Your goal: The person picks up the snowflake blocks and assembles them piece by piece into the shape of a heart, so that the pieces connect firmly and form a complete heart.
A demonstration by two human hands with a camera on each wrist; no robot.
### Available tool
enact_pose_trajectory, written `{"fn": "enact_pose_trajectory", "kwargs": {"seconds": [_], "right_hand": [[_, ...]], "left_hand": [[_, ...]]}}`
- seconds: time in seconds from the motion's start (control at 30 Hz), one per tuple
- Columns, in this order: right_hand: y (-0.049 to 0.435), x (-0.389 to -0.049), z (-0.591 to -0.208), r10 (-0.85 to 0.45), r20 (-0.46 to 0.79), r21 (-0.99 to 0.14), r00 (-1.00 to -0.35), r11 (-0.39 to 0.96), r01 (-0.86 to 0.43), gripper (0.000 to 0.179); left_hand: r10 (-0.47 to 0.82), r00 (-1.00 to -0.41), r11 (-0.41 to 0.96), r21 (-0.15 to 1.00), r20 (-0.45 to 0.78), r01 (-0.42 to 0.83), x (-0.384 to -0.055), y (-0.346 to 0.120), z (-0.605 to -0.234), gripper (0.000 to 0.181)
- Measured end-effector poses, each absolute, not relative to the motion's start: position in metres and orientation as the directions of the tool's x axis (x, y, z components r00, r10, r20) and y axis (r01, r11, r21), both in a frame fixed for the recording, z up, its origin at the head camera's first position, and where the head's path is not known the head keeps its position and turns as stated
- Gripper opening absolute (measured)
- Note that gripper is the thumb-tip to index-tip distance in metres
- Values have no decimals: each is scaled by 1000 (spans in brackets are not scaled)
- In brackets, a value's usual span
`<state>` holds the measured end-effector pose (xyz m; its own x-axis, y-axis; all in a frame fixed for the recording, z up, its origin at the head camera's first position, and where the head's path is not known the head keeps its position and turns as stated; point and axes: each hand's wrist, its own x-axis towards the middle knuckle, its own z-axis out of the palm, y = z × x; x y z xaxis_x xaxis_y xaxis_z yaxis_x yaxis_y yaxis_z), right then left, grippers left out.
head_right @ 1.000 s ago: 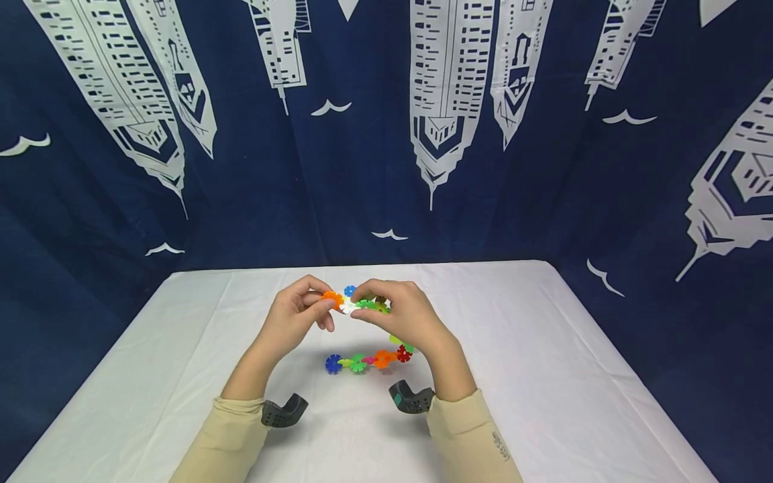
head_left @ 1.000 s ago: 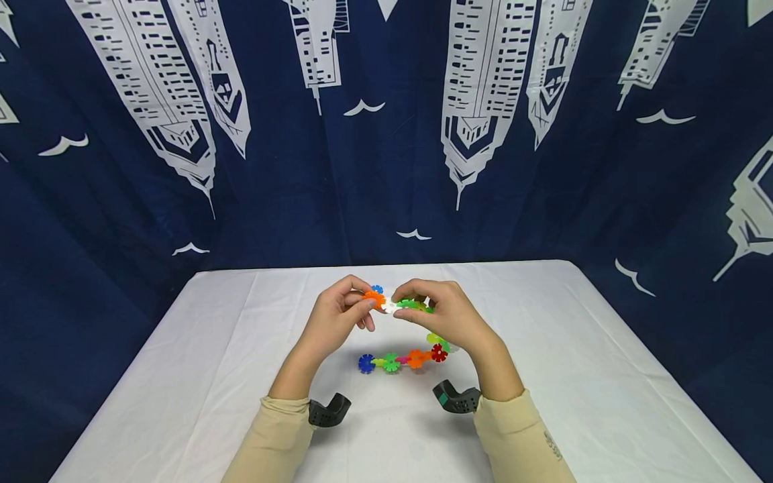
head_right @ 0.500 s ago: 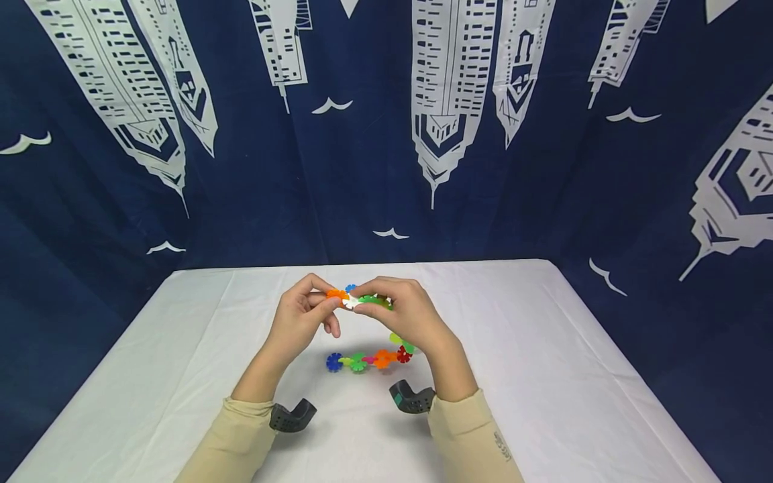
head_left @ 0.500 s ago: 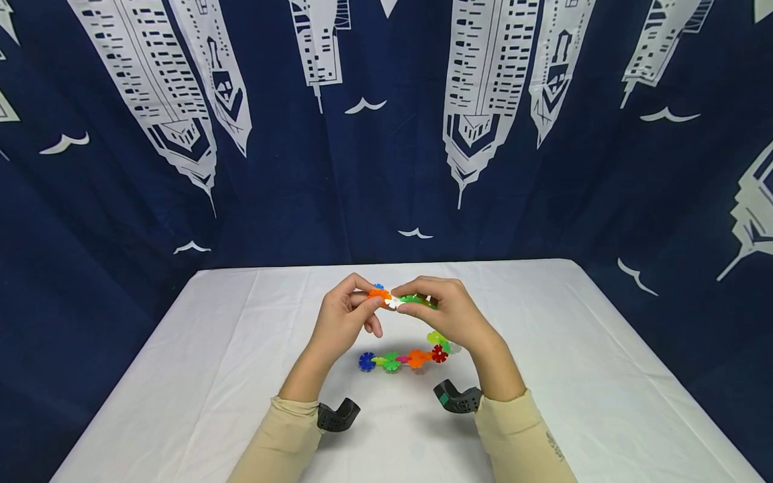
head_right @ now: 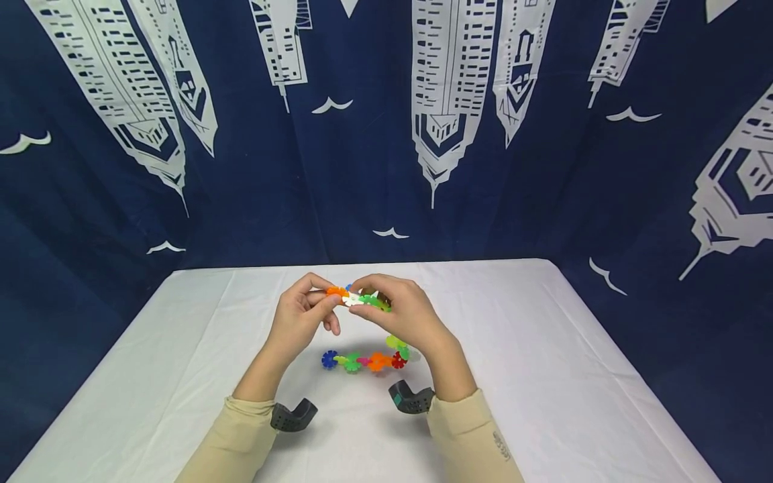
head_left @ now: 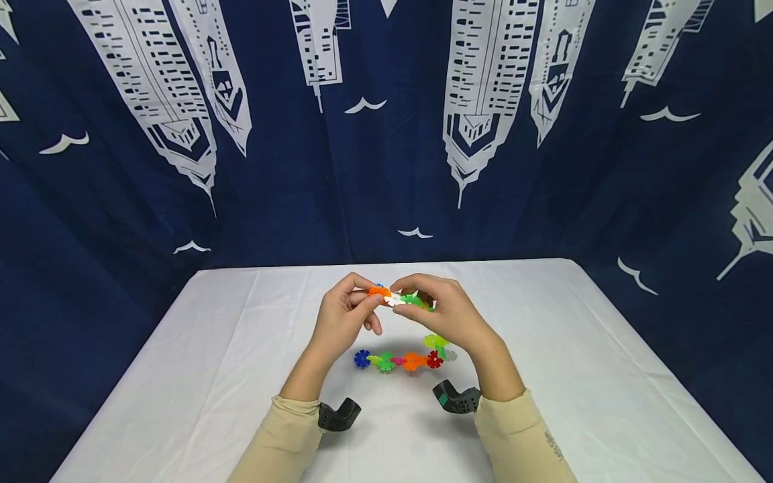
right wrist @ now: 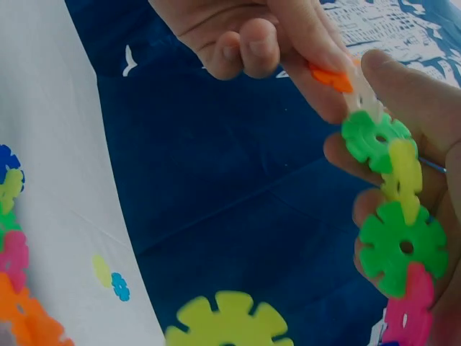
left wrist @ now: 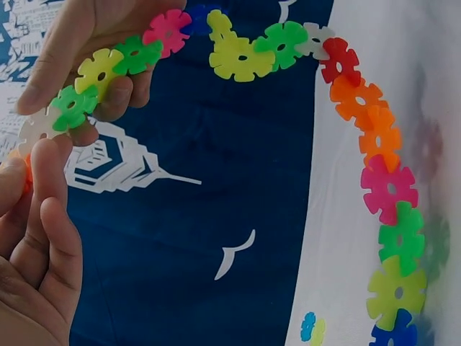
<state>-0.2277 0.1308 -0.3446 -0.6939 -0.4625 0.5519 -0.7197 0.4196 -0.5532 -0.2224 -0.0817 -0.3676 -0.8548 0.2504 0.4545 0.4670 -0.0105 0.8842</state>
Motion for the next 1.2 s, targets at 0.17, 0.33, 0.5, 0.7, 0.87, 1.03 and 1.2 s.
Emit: {"fn": "enact_pose_trajectory", "kwargs": {"seconds": [0.17,0.33,0.5,0.7,0.87,1.03,1.2], "right_hand": [[127,-228,-345,-448,547,-513,-707,488,-706,28],[127,-228,-344,-447,542,-508,-711,499,-702,24],[129,-229,-342,-431,534,-511,-728,521,-684,23],[136,-232,-342,-411,535,-513,-738,536,-670,24],[140,-232,-343,-397,520,-529,-756,546,-650,24],[144,-232,-345,-380,507,-556,-774,542,-630,23],[151,-232,-344,-345,507,-574,-790,550,-607,23]], "left_hand": [[260,-862,0,893,434,450,-223,-82,-369,11],[280,-862,14,896,423,444,-226,-83,-368,14],[294,-872,60,902,392,427,-233,-87,-372,22],[237,-917,172,915,320,364,-249,-92,-390,27],[140,-955,249,924,263,291,-262,-94,-415,29],[104,-961,354,894,255,275,-274,-93,-440,32],[109,-963,443,855,246,269,-291,-94,-459,39]]}}
